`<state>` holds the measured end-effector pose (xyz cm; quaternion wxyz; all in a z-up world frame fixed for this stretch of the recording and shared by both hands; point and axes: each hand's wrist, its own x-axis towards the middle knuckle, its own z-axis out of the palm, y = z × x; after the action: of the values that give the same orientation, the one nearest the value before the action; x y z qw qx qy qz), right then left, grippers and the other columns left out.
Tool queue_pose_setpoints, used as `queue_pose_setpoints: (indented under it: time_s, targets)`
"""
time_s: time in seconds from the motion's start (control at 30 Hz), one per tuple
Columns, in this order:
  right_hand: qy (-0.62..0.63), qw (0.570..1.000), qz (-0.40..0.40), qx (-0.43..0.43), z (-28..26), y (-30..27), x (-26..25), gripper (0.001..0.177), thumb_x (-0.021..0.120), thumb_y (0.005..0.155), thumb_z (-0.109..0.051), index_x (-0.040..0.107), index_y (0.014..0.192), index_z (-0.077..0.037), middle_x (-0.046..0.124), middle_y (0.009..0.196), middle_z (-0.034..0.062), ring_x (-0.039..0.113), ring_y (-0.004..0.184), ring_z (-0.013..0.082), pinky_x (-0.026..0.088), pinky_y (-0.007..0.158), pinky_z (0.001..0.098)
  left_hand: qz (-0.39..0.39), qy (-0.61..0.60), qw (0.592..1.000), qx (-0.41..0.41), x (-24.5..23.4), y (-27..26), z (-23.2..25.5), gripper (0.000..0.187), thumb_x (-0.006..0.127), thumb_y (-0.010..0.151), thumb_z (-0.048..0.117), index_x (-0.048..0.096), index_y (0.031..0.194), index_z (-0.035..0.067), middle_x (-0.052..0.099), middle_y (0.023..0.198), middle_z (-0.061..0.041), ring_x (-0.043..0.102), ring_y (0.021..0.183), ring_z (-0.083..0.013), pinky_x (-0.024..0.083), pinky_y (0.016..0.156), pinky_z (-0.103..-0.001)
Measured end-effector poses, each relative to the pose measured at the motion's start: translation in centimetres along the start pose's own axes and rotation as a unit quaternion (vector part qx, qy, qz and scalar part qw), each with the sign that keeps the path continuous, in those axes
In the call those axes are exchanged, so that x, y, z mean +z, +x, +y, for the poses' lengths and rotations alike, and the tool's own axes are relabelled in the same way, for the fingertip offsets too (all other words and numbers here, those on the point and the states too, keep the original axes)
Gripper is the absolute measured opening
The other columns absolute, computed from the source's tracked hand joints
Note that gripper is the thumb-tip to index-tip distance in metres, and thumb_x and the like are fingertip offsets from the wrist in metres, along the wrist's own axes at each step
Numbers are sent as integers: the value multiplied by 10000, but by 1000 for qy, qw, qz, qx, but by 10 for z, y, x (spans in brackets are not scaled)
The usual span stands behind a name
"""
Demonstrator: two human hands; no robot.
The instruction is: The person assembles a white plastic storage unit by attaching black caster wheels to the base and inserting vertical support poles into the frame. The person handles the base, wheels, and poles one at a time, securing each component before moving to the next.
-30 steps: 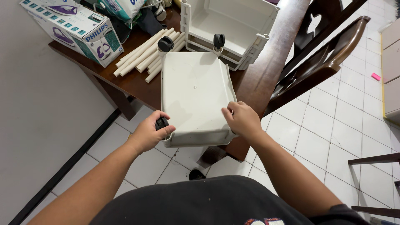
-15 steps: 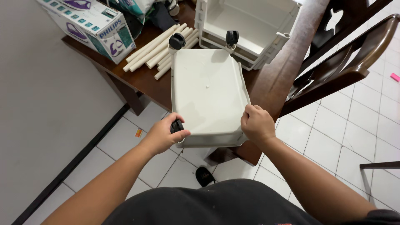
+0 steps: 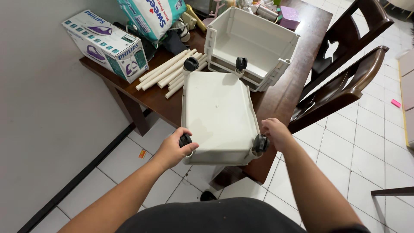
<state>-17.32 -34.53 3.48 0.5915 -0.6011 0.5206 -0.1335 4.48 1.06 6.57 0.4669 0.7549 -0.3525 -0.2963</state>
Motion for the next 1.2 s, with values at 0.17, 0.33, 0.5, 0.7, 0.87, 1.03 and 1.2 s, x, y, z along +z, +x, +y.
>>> queue_pose_setpoints:
  time_s: [0.17, 0.33, 0.5, 0.7, 0.87, 1.03, 1.2]
  targets:
    - [103, 987, -65, 102, 19, 40, 21, 526, 698, 929, -386, 660, 1272, 11, 727, 1035, 166, 682, 780, 262, 563, 670, 410, -2, 14, 1000, -4, -1, 1, -1, 528, 799, 764, 458, 611, 1160, 164, 709, 930, -56, 682, 797, -156, 563, 692, -325]
    - [147, 985, -78, 50, -32, -12, 37, 424, 667, 921, -228, 619, 1319, -90, 716, 1095, 161, 704, 862, 278, 594, 692, 439, -10, -47, 999, -1, -5, -9, -19, 486, 798, 790, 387, 605, 1156, 133, 674, 934, -92, 666, 786, -189, 574, 678, -352]
    - [38, 989, -113, -83, -120, -95, 17, 399, 633, 920, -128, 623, 1317, -91, 723, 1106, 145, 720, 920, 266, 629, 752, 435, -101, -56, 993, -9, 7, -35, -36, 502, 767, 848, 319, 580, 1281, 147, 629, 1155, -96, 613, 1047, -212, 549, 875, -366]
    - [-313, 910, 10, -272, -153, -173, 16, 268, 727, 873, -122, 691, 1131, -62, 765, 943, 150, 747, 837, 255, 581, 777, 364, -68, -103, 989, -77, -14, -32, -48, 418, 602, 951, 295, 578, 1341, 145, 605, 1397, -41, 601, 1278, -210, 542, 1022, -406]
    - [-482, 724, 97, -484, -103, -183, 38, 118, 688, 850, -140, 653, 931, -61, 699, 866, 137, 675, 815, 340, 547, 718, 455, 44, -249, 963, -93, -51, -18, -41, 412, 523, 1002, 301, 574, 1348, 83, 619, 1390, -87, 609, 1262, -250, 533, 1011, -428]
    - [-542, 621, 134, -551, -33, -150, 59, 59, 593, 840, -100, 641, 815, -123, 665, 762, 38, 657, 751, 261, 536, 593, 403, 51, -201, 976, -64, -57, -7, -8, 497, 532, 974, 310, 490, 1440, 142, 554, 1438, -32, 557, 1292, -210, 514, 996, -399]
    - [-572, 607, 165, -527, 17, -128, 66, 102, 624, 849, -73, 644, 798, -160, 639, 750, -6, 621, 702, 205, 515, 571, 348, 22, -101, 994, -36, -45, 15, 5, 620, 592, 947, 318, 419, 1515, 143, 562, 1464, -93, 570, 1254, -304, 493, 1007, -424]
